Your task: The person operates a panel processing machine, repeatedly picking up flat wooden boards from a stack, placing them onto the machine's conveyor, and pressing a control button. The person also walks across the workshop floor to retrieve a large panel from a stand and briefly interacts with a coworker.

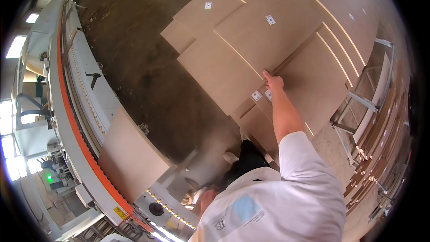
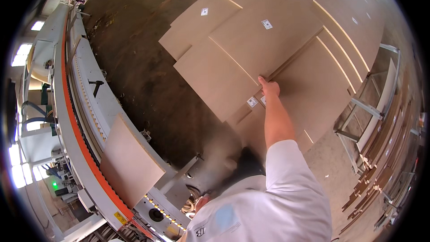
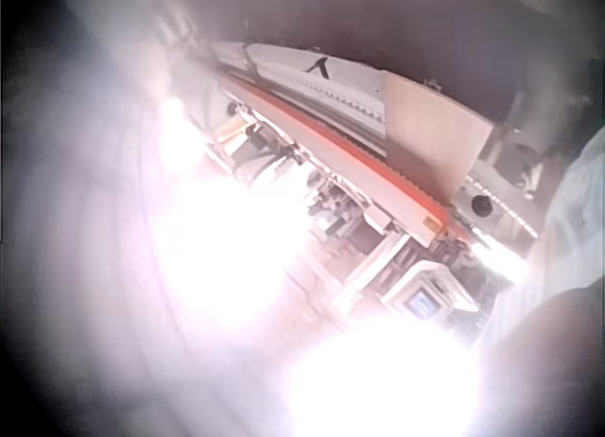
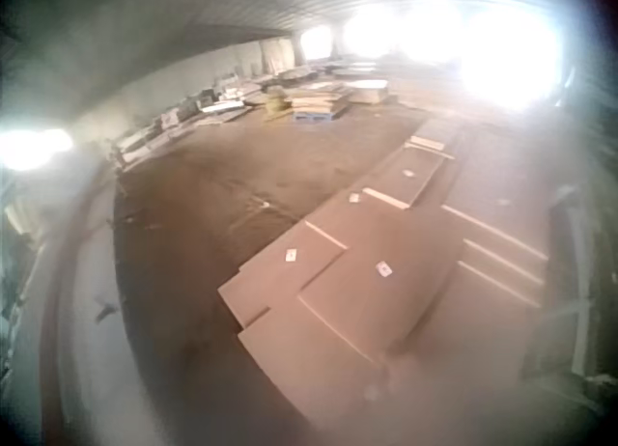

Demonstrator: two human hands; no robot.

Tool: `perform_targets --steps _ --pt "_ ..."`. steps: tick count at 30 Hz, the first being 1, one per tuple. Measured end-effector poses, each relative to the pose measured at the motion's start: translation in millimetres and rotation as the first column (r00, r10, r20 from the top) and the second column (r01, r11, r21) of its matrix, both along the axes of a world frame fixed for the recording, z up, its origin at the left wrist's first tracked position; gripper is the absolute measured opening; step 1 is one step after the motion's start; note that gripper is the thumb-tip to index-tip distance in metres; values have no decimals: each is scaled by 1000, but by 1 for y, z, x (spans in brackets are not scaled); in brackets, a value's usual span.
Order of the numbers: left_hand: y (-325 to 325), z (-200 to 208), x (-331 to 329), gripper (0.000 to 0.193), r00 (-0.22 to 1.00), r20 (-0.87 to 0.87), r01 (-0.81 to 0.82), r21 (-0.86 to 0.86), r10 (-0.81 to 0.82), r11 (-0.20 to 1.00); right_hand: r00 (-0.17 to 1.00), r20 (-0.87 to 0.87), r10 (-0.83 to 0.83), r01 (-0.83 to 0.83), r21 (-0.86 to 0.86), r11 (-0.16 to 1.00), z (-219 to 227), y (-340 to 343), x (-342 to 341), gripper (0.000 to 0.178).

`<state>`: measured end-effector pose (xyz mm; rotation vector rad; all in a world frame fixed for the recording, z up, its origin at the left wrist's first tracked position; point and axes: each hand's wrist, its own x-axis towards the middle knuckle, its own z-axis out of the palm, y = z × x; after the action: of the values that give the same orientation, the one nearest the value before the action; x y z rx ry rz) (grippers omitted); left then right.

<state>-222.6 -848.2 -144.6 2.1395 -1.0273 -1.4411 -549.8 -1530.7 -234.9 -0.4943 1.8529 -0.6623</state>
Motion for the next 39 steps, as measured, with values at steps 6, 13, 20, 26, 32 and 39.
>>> perform_targets --steps 6,13,20,26,32,39 --pt "-47 1 -8 33 880 -256 -339 251 400 907 969 247 -10 45 -135 990 6 15 -13 42" --pt "-130 70 3 32 883 -225 -349 271 412 897 979 127 158 -146 -98 984 7 61 -28 35" --pt "-133 65 20 32 886 -232 -329 297 402 896 995 3 100 -95 -298 950 69 168 -29 37" --pt "-138 41 30 30 856 -329 -327 252 398 911 943 -325 69 -224 -469 854 205 214 -58 24" --pt "-195 23 29 23 788 -526 -256 193 320 947 857 -496 136 -413 -507 757 338 223 -78 21" --pt "-343 120 -28 29 771 -633 -119 -48 62 992 610 -753 247 -719 -395 571 354 282 -80 29"
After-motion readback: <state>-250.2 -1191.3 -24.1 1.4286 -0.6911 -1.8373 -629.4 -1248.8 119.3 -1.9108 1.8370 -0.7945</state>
